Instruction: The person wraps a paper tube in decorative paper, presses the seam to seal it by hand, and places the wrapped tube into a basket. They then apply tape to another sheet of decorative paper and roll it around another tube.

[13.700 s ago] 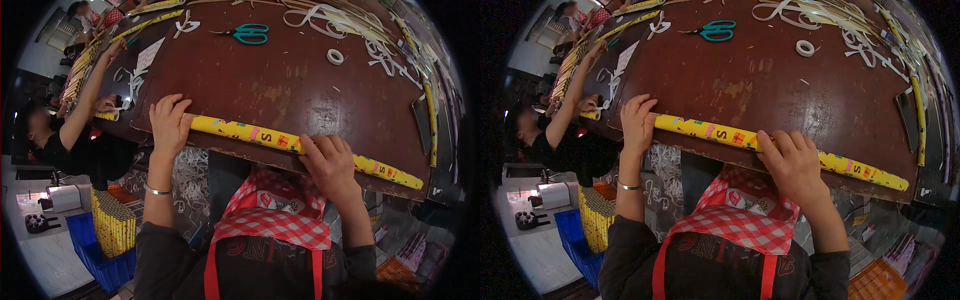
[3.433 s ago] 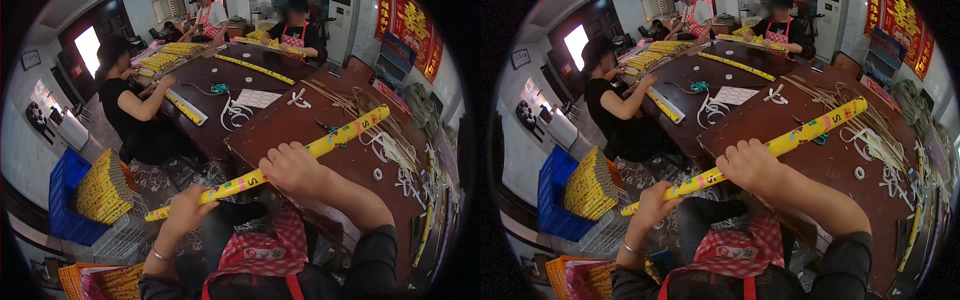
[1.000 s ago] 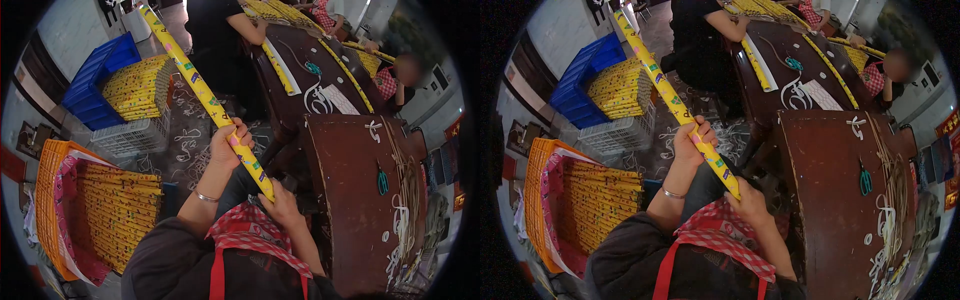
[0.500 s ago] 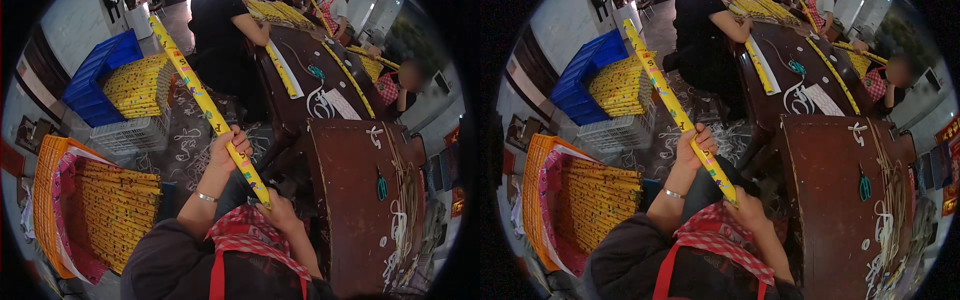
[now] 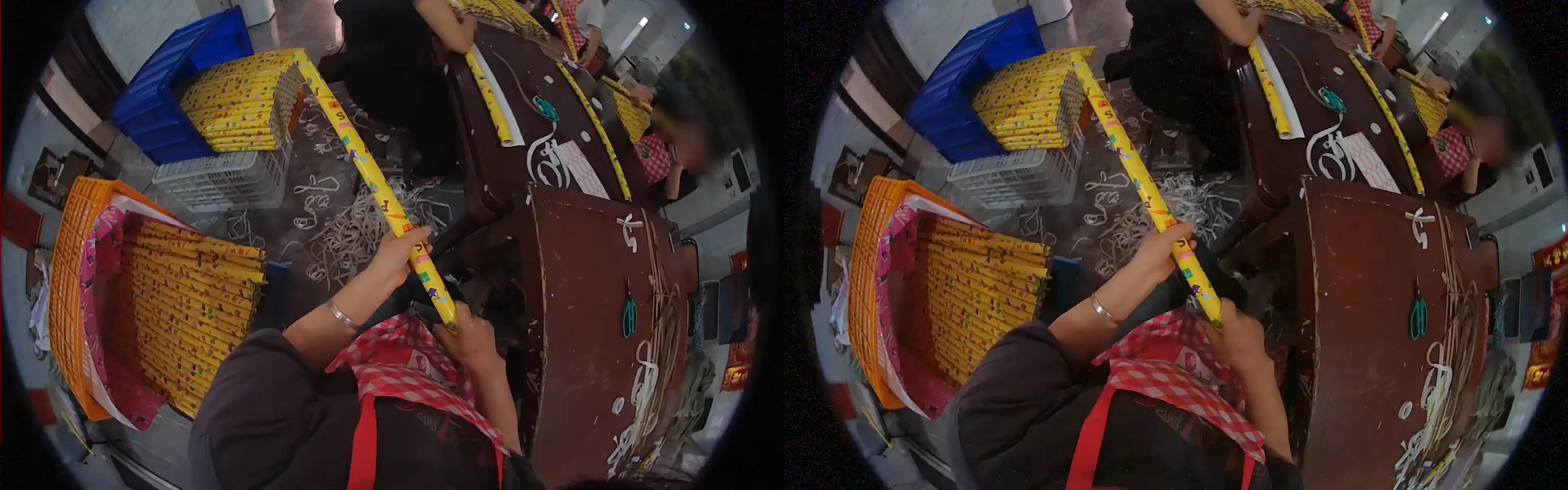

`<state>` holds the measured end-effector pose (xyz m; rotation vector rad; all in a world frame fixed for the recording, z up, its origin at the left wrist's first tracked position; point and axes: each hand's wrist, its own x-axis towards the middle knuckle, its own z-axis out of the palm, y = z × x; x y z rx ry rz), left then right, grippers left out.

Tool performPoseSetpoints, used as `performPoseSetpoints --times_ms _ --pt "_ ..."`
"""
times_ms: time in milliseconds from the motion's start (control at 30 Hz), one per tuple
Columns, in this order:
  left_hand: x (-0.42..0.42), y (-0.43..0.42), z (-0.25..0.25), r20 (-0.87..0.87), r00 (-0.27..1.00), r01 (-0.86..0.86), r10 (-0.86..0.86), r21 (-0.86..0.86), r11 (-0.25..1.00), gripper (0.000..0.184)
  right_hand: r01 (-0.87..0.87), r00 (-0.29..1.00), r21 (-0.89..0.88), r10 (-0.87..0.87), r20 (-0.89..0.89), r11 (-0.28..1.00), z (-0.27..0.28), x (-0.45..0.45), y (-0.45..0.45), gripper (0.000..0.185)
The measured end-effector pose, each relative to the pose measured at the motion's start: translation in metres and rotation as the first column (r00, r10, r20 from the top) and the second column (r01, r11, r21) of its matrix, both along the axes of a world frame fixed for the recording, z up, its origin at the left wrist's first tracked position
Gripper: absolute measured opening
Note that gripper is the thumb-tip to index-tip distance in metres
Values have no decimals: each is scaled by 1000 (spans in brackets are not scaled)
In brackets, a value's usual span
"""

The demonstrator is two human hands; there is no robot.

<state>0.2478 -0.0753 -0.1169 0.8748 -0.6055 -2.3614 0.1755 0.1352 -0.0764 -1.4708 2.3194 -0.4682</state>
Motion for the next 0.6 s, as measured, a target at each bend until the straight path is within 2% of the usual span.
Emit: performPoseSetpoints --times_ms 100,233,333,467,533,567,600 --pt "8 18 -23 58 998 -23 13 175 984 20 -42 998 99 36 58 994 -6 -2 13 46" --pt "14 33 -48 77 997 -40 17 306 951 19 -76 995 244 57 84 967 2 -1 17 43" --pt "16 35 -45 104 993 -83 51 331 940 20 -93 993 236 74 89 967 3 -2 15 43" --pt "16 23 -31 36 995 -95 90 212 973 20 -34 994 268 5 106 963 2 1 4 48" --pt "15 15 -15 22 995 -101 100 110 989 22 -43 997 145 32 74 989 1 3 1 51" --pt "15 11 -8 3 993 -116 116 66 991 21 -42 997 148 31 75 988 2 2 1 51" --pt "15 5 3 -31 993 -115 115 1 993 21 -68 998 38 68 9 997 3 0 0 58"
